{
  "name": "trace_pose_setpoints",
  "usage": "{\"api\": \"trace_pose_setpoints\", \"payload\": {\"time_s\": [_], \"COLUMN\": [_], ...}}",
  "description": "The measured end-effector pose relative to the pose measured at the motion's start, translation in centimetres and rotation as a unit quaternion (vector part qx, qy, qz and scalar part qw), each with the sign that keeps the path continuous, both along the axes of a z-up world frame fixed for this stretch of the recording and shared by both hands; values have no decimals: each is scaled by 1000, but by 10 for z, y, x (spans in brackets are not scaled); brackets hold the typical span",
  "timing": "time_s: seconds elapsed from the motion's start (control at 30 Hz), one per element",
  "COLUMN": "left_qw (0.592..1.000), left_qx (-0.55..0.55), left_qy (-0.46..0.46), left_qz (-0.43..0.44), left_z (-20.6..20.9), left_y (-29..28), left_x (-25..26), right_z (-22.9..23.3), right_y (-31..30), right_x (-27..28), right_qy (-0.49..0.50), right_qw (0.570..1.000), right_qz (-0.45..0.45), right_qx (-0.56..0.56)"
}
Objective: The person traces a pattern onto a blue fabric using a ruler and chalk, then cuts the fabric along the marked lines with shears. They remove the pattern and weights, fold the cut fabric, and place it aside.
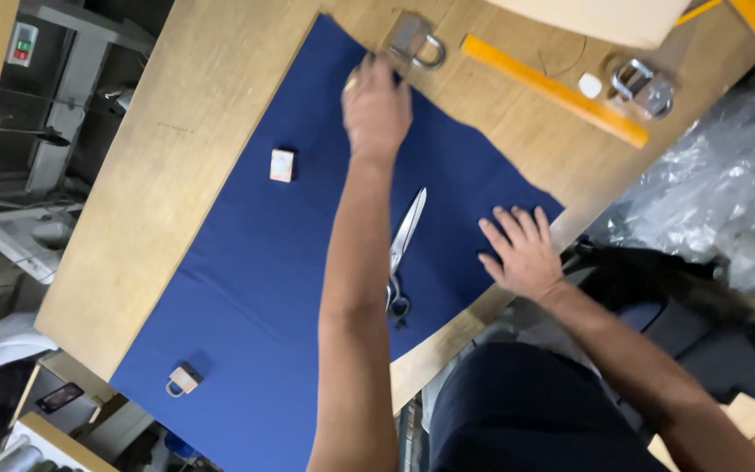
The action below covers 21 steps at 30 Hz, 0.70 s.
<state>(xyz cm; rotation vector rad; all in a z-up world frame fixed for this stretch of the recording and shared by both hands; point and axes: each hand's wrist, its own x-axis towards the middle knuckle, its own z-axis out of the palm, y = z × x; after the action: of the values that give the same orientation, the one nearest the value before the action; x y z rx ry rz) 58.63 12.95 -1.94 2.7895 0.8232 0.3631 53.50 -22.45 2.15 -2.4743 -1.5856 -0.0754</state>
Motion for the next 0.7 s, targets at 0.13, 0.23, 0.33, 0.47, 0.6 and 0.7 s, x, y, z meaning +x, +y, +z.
{"api": "trace_pose_setpoints", "payload": {"time_s": [0.13, 0.23, 0.33, 0.47, 0.6, 0.7], "left_qw": [992, 998, 987, 995, 978, 953], "left_qx": [-52, 54, 127, -65, -93, -84], "left_qy": [109, 41, 94, -58, -89, -63], "left_qz": [35, 16, 25, 48, 165, 284], "left_z": [-9, -33, -22, 32, 50, 76], "left_y": [0, 1, -2, -7, -34, -69], "left_x": [73, 83, 59, -53, -219, -360], "right_z": [-3, -3, -6, -3, 0, -15], "right_y": [1, 1, -2, -2, -7, -10], "right_x": [8, 11, 11, 9, 5, 3], "right_qy": [-9, 11, 32, 47, 60, 87], "right_qw": [1000, 1000, 999, 998, 995, 989], "right_qz": [-7, 1, 4, 20, 50, 84], "right_qx": [10, 12, 13, 21, 61, 89]}}
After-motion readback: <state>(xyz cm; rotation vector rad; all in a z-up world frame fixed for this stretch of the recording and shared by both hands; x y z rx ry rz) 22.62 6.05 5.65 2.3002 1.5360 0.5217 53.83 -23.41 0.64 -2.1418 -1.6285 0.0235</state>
